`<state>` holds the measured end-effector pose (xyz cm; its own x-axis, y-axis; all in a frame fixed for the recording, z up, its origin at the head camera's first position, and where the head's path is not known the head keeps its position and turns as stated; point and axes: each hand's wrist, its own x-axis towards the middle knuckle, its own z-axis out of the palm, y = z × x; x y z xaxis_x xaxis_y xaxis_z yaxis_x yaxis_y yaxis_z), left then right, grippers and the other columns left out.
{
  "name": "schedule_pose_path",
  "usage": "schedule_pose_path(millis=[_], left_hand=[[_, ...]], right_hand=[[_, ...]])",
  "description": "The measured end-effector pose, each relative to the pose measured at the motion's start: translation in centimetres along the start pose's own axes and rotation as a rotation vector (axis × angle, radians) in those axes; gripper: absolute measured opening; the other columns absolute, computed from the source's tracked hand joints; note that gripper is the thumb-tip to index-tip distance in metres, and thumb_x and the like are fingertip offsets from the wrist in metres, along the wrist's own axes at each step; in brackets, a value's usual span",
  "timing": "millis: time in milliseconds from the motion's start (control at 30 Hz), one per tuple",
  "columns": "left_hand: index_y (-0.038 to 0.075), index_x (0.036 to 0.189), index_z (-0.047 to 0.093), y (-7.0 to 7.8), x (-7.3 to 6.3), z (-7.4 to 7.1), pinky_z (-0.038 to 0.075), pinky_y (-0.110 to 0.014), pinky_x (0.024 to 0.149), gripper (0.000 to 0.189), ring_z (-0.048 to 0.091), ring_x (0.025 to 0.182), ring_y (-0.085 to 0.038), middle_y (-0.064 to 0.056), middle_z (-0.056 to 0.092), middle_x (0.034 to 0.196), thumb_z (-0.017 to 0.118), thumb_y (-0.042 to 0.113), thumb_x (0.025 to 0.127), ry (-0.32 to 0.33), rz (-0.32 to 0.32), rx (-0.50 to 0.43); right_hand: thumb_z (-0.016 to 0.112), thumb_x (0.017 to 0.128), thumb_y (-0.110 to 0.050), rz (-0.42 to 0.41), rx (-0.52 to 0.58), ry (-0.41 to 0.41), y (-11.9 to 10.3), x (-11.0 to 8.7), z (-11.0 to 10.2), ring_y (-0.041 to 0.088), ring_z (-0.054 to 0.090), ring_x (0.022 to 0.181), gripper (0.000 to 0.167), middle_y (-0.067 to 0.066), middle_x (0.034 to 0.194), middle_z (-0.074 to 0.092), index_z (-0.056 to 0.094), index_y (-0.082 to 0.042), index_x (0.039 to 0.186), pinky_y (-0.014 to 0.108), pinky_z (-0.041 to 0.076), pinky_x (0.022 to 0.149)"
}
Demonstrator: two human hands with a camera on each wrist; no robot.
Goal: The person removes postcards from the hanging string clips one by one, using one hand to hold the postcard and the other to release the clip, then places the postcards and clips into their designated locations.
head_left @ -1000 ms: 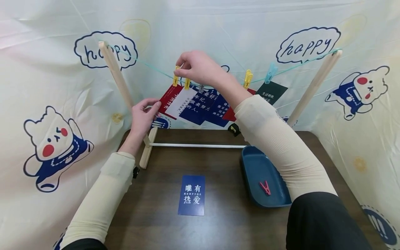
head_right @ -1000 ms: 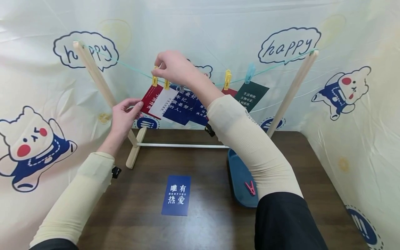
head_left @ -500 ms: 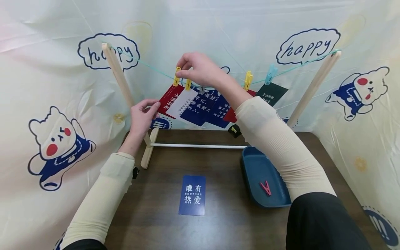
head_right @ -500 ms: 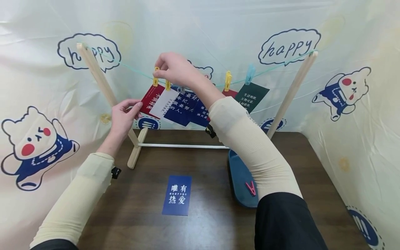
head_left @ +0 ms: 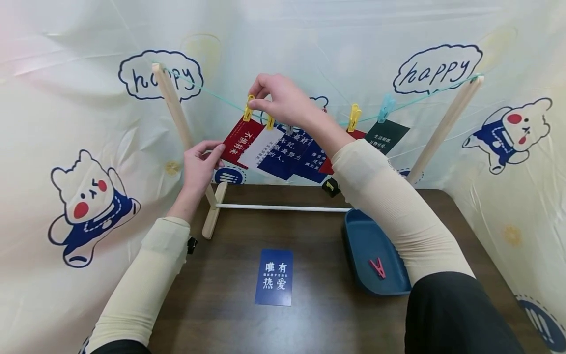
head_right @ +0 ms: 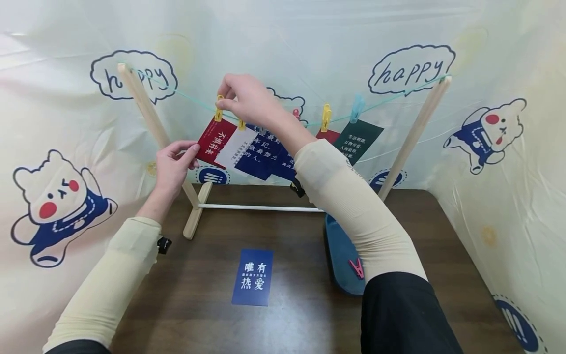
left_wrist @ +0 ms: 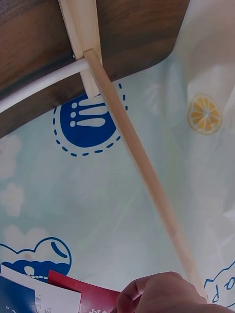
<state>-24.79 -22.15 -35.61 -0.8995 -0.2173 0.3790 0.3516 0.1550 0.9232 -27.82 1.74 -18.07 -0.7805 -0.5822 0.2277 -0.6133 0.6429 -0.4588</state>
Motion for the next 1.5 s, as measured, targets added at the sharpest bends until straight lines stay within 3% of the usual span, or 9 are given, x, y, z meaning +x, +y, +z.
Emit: schedule_pose_path(millis=[200, 667, 933, 1167, 1500], left_hand=[[0.0, 0.116, 0.076, -0.1, -0.3, -0.3, 0.05, -0.02, 0.059, 0.027, 0.061, 0.058, -0.012, 0.001, 0.072, 0.094, 0.074, 0.021, 0.098, 0.013, -0.02, -0.002], [0.003, 0.115, 0.077, 0.2, -0.4, -1.1, 0.046, -0.019, 0.055, 0.025, 0.059, 0.056, -0.013, 0.001, 0.072, 0.095, 0.075, 0.021, 0.098, 0.046, -0.017, -0.034], [0.009, 0.111, 0.079, 1.1, -0.4, -1.9, 0.043, -0.018, 0.054, 0.02, 0.056, 0.055, -0.01, 0.002, 0.072, 0.094, 0.075, 0.023, 0.098, 0.099, -0.015, -0.056], [0.007, 0.11, 0.079, 1.7, -0.5, -2.6, 0.042, -0.018, 0.053, 0.019, 0.055, 0.054, -0.01, -0.001, 0.073, 0.095, 0.076, 0.02, 0.097, 0.129, 0.008, -0.121], [0.009, 0.108, 0.08, 3.0, -1.7, -3.0, 0.043, -0.018, 0.053, 0.018, 0.056, 0.055, -0.011, -0.002, 0.074, 0.099, 0.077, 0.022, 0.096, 0.157, 0.021, -0.157]], right_hand=[[0.062, 0.106, -0.025, -0.063, -0.012, 0.04, 0.5, -0.1, 0.4, 0.012, 0.06, 0.12, 0.022, 0.001, 0.122, 0.07, 0.064, -0.01, 0.122, 0.025, 0.044, 0.1], [0.06, 0.107, -0.029, -0.055, -0.007, 0.154, 0.5, -0.3, 0.3, 0.012, 0.048, 0.13, 0.022, 0.0, 0.125, 0.065, 0.065, -0.013, 0.122, 0.024, 0.041, 0.099], [0.062, 0.106, -0.027, -0.063, 0.015, 0.207, 0.3, -0.6, 0.1, 0.012, 0.048, 0.127, 0.02, 0.0, 0.122, 0.068, 0.066, -0.012, 0.119, 0.023, 0.041, 0.095], [0.062, 0.106, -0.026, -0.095, 0.046, 0.263, 0.3, -0.8, 0.0, 0.012, 0.048, 0.123, 0.02, 0.0, 0.118, 0.069, 0.066, -0.009, 0.117, 0.023, 0.041, 0.096], [0.064, 0.105, -0.024, -0.138, 0.073, 0.315, 0.0, -1.7, 0.3, 0.014, 0.049, 0.121, 0.021, 0.001, 0.118, 0.071, 0.066, -0.008, 0.118, 0.024, 0.038, 0.098]])
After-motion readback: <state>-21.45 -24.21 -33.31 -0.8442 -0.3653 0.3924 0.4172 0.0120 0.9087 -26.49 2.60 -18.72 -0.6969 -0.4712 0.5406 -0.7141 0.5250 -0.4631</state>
